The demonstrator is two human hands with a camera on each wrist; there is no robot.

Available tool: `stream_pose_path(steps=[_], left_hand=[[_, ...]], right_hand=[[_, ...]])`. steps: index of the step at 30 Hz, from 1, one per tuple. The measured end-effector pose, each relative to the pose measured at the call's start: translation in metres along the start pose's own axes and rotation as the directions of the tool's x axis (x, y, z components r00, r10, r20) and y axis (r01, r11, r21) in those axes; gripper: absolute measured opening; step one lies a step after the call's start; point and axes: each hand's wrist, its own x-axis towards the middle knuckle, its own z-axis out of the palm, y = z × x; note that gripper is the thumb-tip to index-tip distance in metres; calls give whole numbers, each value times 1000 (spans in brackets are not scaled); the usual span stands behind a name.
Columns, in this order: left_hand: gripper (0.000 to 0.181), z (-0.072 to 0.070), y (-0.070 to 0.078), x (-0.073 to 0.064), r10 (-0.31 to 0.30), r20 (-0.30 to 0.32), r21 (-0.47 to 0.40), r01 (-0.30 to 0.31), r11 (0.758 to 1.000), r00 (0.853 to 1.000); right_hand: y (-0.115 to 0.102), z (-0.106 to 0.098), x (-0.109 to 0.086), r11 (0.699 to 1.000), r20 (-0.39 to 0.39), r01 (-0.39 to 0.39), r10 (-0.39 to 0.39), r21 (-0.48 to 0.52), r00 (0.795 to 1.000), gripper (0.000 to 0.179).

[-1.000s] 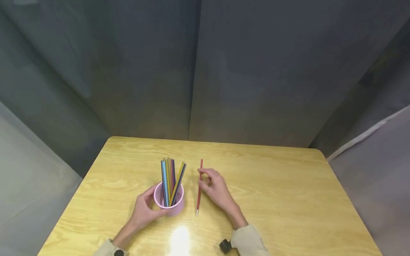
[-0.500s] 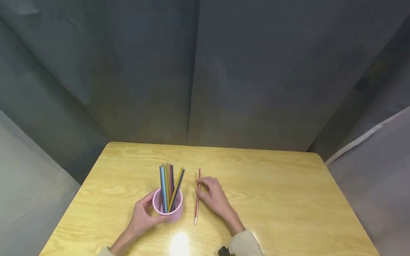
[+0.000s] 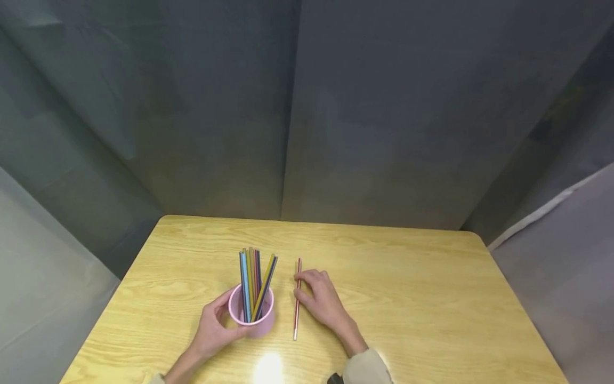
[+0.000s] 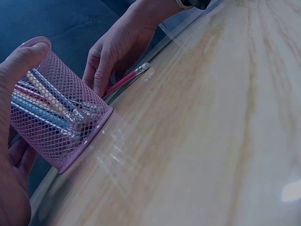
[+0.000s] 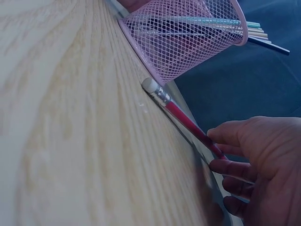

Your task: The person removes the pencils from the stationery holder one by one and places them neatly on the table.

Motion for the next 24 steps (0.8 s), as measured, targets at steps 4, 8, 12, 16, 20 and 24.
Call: stream_pose_path(steps=[4, 8, 12, 16, 20, 24], left_hand=[[91, 0, -1, 0, 6, 1, 6, -6, 1000, 1000], [90, 0, -1, 0, 5, 1, -1, -5, 1000, 1000], [91, 0, 0, 1, 4, 3, -3, -4, 1000, 1000], [90, 0, 1, 1, 3, 3, -5, -3, 1000, 1000], [91, -1, 2, 0, 5, 2, -5, -5, 1000, 1000], [91, -1, 2, 1, 3, -2, 0, -3, 1000, 1000]], right_hand=[[-1, 1, 0, 1000, -2, 8, -8, -25, 1000, 32], [-3, 1, 0, 999, 5, -1, 1, -54, 1000, 31], [-4, 2, -1, 997, 15, -11, 12, -70, 1000, 28], [-5, 2, -2, 998, 26, -21, 23, -66, 999, 27], [-6, 2, -2, 998, 30, -28, 30, -59, 999, 28], [-7, 2, -2, 997, 39, -37, 39, -63, 998, 29]])
